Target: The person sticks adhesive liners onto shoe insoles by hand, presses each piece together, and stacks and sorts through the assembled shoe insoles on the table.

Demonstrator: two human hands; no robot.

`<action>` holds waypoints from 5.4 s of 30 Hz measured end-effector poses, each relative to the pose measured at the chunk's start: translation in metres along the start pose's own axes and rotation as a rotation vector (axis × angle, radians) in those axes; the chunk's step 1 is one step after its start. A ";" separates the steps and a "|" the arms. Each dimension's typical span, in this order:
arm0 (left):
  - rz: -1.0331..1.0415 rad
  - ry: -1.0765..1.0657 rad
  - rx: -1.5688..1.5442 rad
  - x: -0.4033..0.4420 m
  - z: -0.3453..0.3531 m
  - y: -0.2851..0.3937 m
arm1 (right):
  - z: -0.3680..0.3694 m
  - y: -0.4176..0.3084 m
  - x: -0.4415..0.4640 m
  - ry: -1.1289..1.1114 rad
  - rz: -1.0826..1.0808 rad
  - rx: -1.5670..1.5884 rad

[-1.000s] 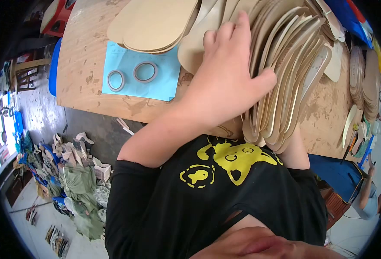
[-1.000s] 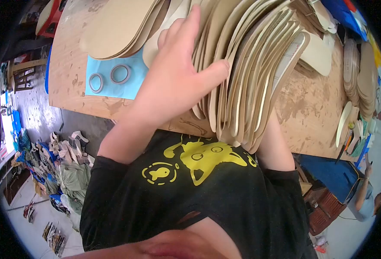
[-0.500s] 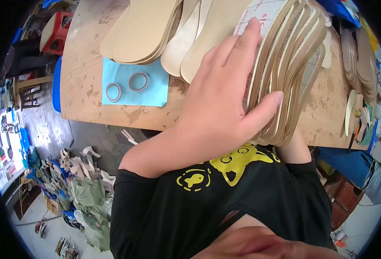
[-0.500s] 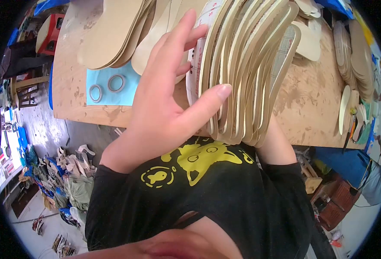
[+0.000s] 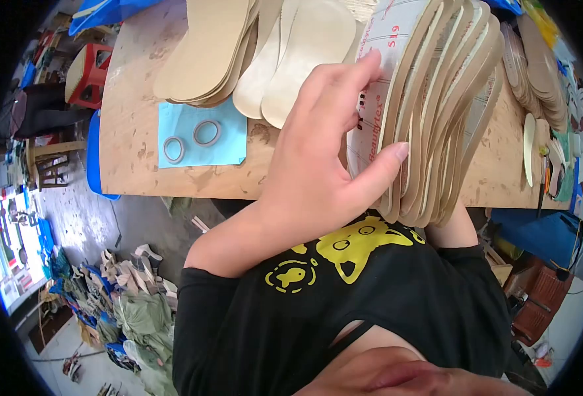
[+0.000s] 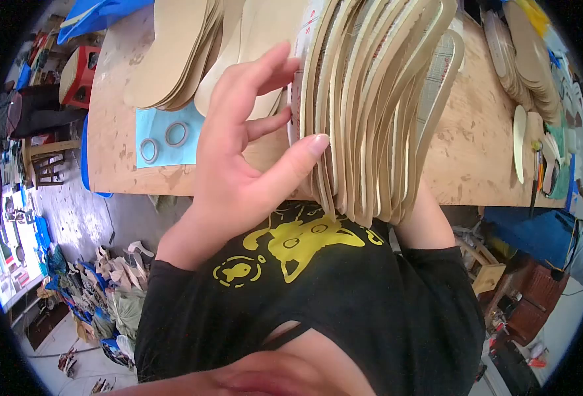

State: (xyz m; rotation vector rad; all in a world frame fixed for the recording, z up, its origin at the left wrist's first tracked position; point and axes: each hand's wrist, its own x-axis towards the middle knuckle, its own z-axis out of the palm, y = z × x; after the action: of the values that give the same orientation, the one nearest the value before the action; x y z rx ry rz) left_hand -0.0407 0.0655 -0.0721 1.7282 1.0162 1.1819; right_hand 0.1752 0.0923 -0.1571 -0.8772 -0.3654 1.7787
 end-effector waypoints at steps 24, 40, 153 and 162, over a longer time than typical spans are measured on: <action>-0.060 -0.165 -0.369 0.011 0.033 -0.009 | -0.015 -0.029 -0.057 0.212 -0.008 -0.186; -0.431 -0.558 -0.193 -0.010 0.067 -0.042 | -0.019 -0.050 -0.088 0.240 0.078 -0.055; -0.582 -0.451 -0.325 0.028 0.075 -0.027 | -0.008 -0.085 -0.059 0.169 0.121 -0.645; -0.633 -0.524 -0.155 -0.004 0.079 -0.071 | -0.025 -0.077 -0.052 -0.013 0.023 -1.325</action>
State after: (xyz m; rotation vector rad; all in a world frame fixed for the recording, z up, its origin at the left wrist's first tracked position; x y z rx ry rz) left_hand 0.0211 0.0743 -0.1579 1.3330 0.9971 0.3650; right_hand 0.2543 0.0706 -0.1062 -1.7340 -1.6318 1.4136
